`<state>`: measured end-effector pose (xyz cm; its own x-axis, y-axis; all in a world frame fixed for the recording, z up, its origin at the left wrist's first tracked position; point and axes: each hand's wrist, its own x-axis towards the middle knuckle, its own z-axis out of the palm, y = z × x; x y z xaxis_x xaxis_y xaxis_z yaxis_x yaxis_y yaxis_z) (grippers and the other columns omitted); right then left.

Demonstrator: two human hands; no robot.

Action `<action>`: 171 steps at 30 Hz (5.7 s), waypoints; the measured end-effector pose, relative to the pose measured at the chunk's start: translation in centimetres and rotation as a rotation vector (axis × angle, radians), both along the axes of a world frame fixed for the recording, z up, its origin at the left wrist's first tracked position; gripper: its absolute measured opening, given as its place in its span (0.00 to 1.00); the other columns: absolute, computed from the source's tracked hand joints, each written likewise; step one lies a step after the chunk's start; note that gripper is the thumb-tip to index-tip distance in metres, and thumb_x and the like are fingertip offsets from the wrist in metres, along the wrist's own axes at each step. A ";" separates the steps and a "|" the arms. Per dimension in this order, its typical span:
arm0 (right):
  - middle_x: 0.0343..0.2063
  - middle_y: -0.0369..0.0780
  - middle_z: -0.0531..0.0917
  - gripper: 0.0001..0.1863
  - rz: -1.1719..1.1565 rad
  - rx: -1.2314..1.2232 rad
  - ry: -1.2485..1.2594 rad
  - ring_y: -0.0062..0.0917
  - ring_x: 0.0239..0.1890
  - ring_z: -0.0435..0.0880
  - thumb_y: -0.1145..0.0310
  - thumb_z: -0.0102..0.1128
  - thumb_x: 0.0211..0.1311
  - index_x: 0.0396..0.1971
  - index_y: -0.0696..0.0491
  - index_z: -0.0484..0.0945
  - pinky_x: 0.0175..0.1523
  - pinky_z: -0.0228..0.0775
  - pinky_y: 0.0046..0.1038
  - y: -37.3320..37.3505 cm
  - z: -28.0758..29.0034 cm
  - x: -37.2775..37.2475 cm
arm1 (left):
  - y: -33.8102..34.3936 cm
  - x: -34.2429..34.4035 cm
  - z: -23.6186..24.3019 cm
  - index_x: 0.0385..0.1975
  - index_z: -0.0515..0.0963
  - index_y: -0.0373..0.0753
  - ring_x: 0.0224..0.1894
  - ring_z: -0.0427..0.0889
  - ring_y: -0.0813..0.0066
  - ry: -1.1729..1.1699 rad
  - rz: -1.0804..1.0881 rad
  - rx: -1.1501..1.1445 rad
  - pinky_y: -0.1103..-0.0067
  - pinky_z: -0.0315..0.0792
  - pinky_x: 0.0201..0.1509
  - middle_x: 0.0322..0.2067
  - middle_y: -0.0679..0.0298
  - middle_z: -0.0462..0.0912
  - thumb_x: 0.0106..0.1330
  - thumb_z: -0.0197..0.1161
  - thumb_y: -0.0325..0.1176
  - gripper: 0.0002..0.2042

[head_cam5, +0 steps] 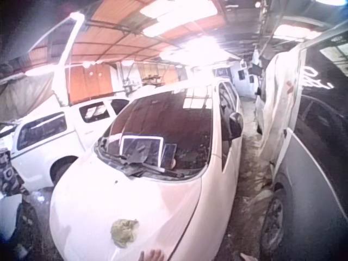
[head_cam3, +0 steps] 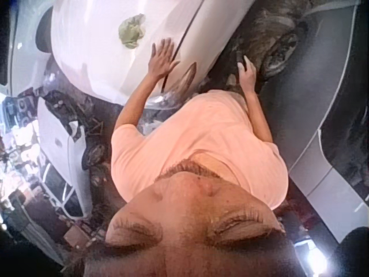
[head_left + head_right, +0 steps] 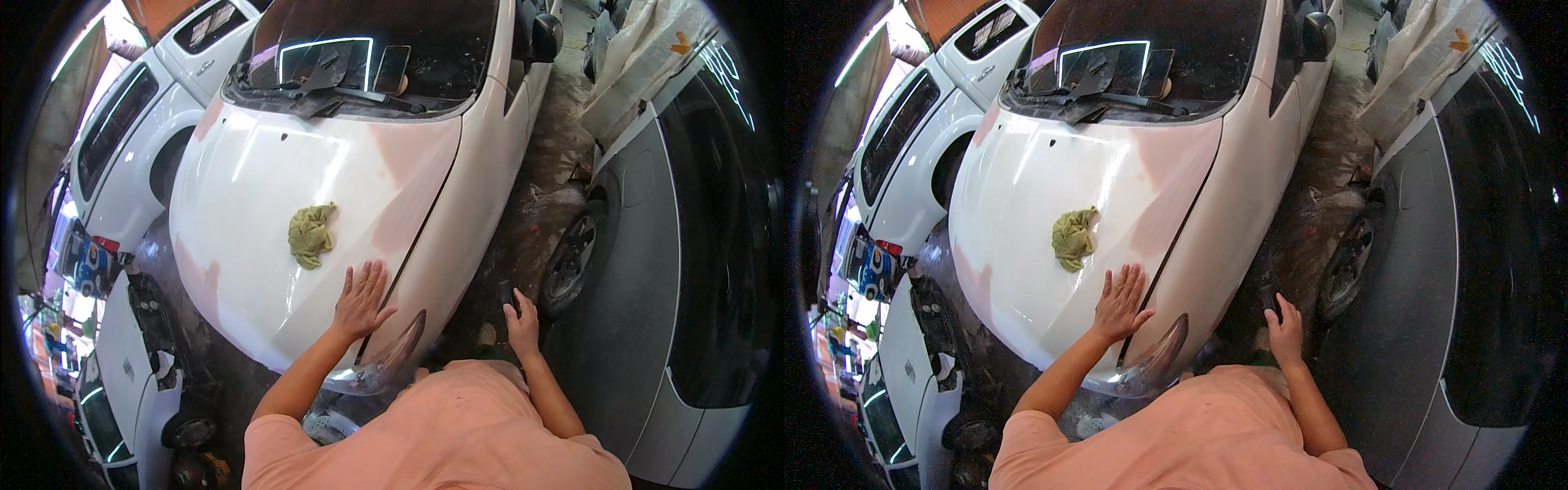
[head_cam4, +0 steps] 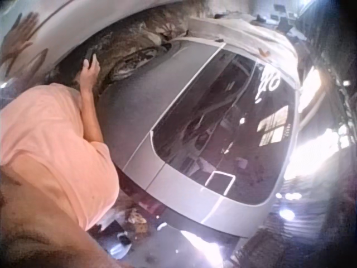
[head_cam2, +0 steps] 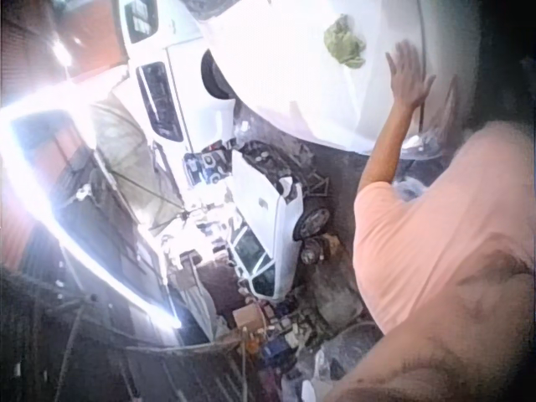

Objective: The person sands the hood of a white car using a sanding block while holding a damp cloth, occasionally dipping the cloth into a bucket of water and wiping the surface.

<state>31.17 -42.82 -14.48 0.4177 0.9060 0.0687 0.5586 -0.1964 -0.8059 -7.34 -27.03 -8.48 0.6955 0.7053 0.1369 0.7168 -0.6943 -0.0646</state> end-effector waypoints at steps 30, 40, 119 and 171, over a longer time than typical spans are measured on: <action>0.57 0.44 0.80 0.28 0.449 0.276 0.256 0.29 0.55 0.78 0.59 0.61 0.80 0.70 0.58 0.73 0.62 0.71 0.33 18.1 8.5 3.1 | 5.9 16.0 1.2 0.77 0.52 0.20 0.84 0.41 0.40 -0.546 0.896 0.092 0.49 0.36 0.85 0.81 0.34 0.45 0.76 0.55 0.61 0.48; 0.55 0.43 0.83 0.27 0.928 0.291 0.467 0.25 0.51 0.81 0.63 0.61 0.78 0.70 0.60 0.73 0.57 0.72 0.30 34.3 12.4 5.4 | 6.3 21.5 1.1 0.79 0.47 0.22 0.84 0.42 0.38 -0.469 1.192 0.122 0.49 0.37 0.85 0.81 0.34 0.44 0.77 0.52 0.63 0.50; 0.61 0.44 0.82 0.33 1.698 -0.626 0.395 0.23 0.57 0.80 0.61 0.63 0.77 0.76 0.56 0.68 0.64 0.73 0.29 20.5 21.5 -25.6 | -12.1 3.5 9.8 0.26 0.85 0.46 0.51 0.84 0.62 -0.085 -0.011 0.142 0.60 0.76 0.64 0.36 0.64 0.85 0.58 0.62 0.42 0.09; 0.51 0.39 0.84 0.24 0.815 -0.591 0.402 0.21 0.50 0.82 0.65 0.63 0.76 0.65 0.60 0.76 0.57 0.75 0.28 3.0 9.5 -29.8 | -50.2 -36.0 -33.5 0.69 0.73 0.40 0.71 0.73 0.41 -1.044 2.177 -0.711 0.55 0.68 0.74 0.70 0.40 0.72 0.59 0.70 0.43 0.35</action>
